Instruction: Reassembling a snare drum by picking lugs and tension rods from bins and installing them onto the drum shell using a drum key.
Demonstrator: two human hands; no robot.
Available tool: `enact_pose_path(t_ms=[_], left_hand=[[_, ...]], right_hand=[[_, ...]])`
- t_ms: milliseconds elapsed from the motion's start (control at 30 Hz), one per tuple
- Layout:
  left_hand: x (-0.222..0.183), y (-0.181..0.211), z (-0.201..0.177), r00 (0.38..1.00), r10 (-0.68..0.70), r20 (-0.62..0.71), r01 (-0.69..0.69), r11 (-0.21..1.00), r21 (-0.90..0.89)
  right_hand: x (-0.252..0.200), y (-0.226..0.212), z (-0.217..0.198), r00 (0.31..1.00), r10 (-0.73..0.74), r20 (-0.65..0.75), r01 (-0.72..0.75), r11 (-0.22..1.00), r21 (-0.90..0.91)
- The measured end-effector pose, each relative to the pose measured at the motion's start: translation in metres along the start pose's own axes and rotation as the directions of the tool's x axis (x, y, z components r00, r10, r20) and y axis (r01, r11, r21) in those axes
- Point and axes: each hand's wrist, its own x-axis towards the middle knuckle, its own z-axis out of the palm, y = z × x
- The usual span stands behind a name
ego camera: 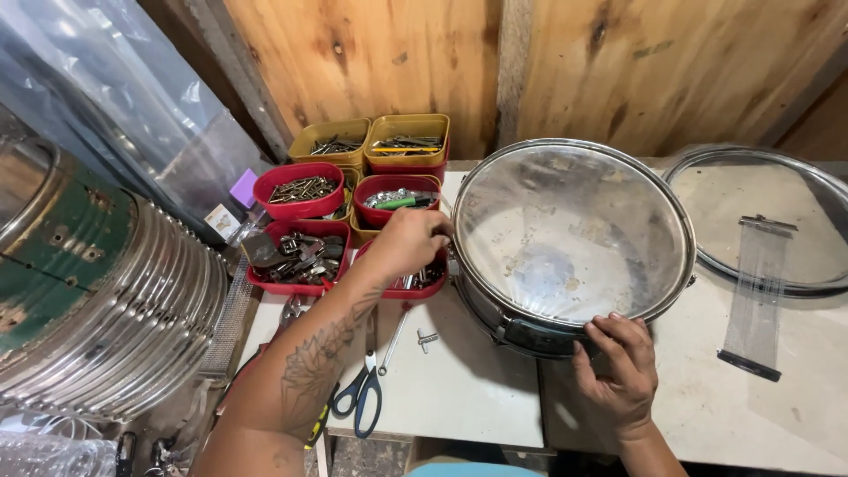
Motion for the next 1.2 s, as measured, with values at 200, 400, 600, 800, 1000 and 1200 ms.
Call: enact_pose_path(t_ms=[200,400,600,800,1000,1200], left_hand=[[0.003,-0.041,0.039,0.98,0.066,-0.188,-0.041,0.99,0.134],[-0.017,-0.006,0.047,0.991,0.01,-0.131,0.052,0.886,0.46],[-0.01,0.008,0.05,0.965,0.121,-0.233,-0.044,0.95,0.31],[-0.016,0.036,-0.016,0.966,-0.138,0.22,0.117,0.987,0.106],[0.001,0.03,-0.011,0.978,-0.124,0.17,0.123,0.992,0.019],[0.002,0.052,-0.022,0.939,-0.125,0.321,0.103,0.991,0.084]], right_hand=[[0.0,0.001,-0.002,1.0,-0.004,0.02,0.004,1.0,0.004],[0.001,-0.001,-0.002,1.0,0.013,0.022,-0.013,1.0,0.01],[0.004,-0.004,-0.002,1.0,0.015,0.022,-0.015,1.0,-0.008],[0.003,-0.003,-0.002,0.999,0.01,0.032,-0.01,1.0,0.008],[0.0,-0.001,-0.003,0.999,0.008,0.047,-0.009,1.0,0.005],[0.0,0.0,-0.002,0.999,0.004,0.046,-0.004,1.0,-0.003]])
